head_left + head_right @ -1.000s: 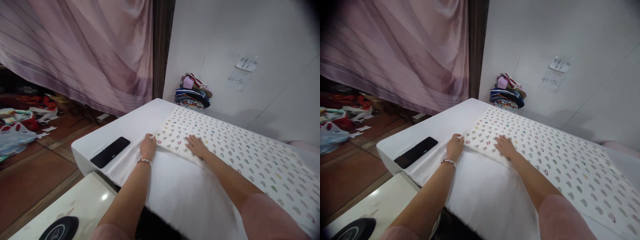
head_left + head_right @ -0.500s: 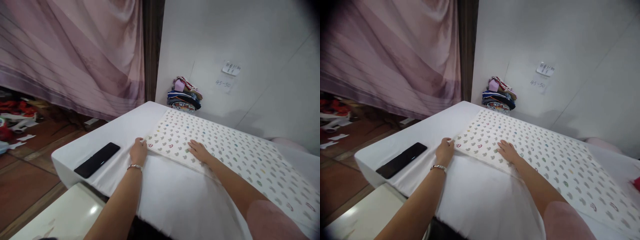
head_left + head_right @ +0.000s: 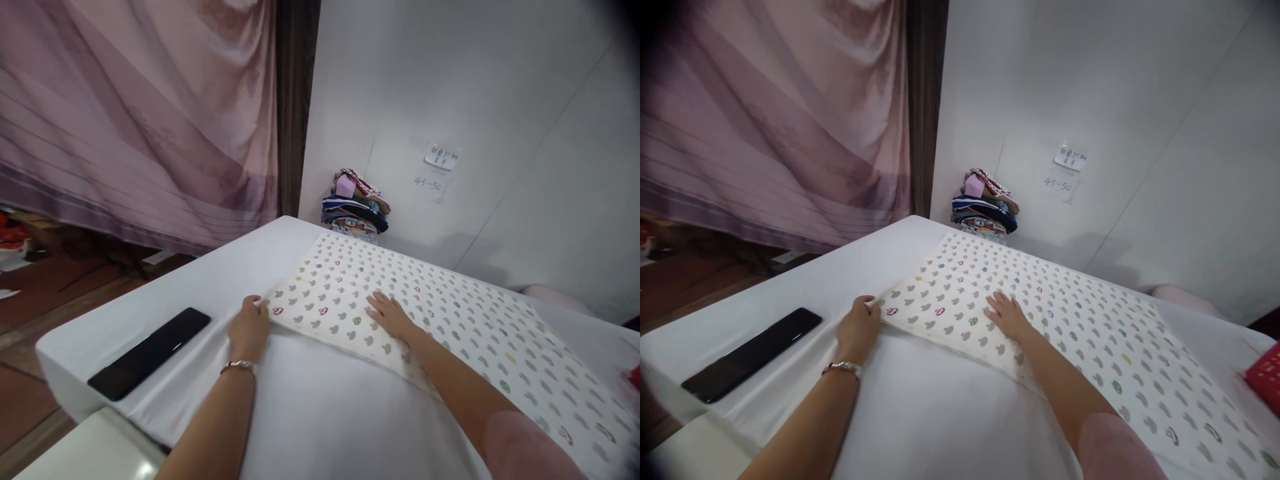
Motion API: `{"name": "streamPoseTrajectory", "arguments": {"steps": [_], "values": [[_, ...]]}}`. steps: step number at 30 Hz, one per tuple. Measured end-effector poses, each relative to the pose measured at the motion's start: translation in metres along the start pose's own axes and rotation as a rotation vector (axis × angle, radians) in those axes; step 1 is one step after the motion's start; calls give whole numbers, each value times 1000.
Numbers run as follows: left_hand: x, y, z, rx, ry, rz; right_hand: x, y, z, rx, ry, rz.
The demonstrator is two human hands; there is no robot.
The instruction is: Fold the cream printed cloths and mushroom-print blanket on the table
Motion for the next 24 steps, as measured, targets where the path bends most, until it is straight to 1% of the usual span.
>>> {"name": "streamPoseTrajectory", "arguments": {"steps": [2,3,4,5,7,8,10,12,14,16,18,19,20,21,22,24], "values": [[0,3,2,-9,-5,14,-4,-12,11,116,-14,-29],[1,3,3,-9,-5,23,-7,-15,16,141,-35,-42],[1,4,3,-11,-1,36,-9,-13,23,121,-49,-48],[2,4,4,-14,4,51,-10,-7,29,67,-51,-48],[2,4,4,-22,14,83,-8,5,41,-43,-21,-32],[2,4,3,-29,17,97,-7,6,47,-51,2,-20],[1,3,3,-40,25,114,-7,-1,57,22,32,-17],[1,3,4,-47,33,119,-12,-7,61,92,11,-39],[1,3,5,-49,34,118,-14,-4,57,90,-12,-34],[1,4,6,-50,32,114,-11,5,41,22,-6,6],[0,5,6,-53,28,103,-4,12,16,-62,16,41],[-1,5,6,-53,28,94,-1,11,2,-85,17,46],[-1,5,6,-54,28,87,1,5,-14,-84,10,44],[-1,4,6,-52,28,82,2,-7,-31,-62,-6,38],[-1,3,6,-49,33,78,3,-23,-49,-20,-26,29],[-1,1,6,-47,41,82,3,-69,-90,106,-76,2]]}}
Point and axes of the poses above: each hand's wrist, its own z-axis towards the middle knuckle, its own x-axis out of the palm, y = z × x, the point moved 9 cm from there along z, towards the middle knuckle, and after that the axes turned 1 degree about -z, right-handed, at the moved point
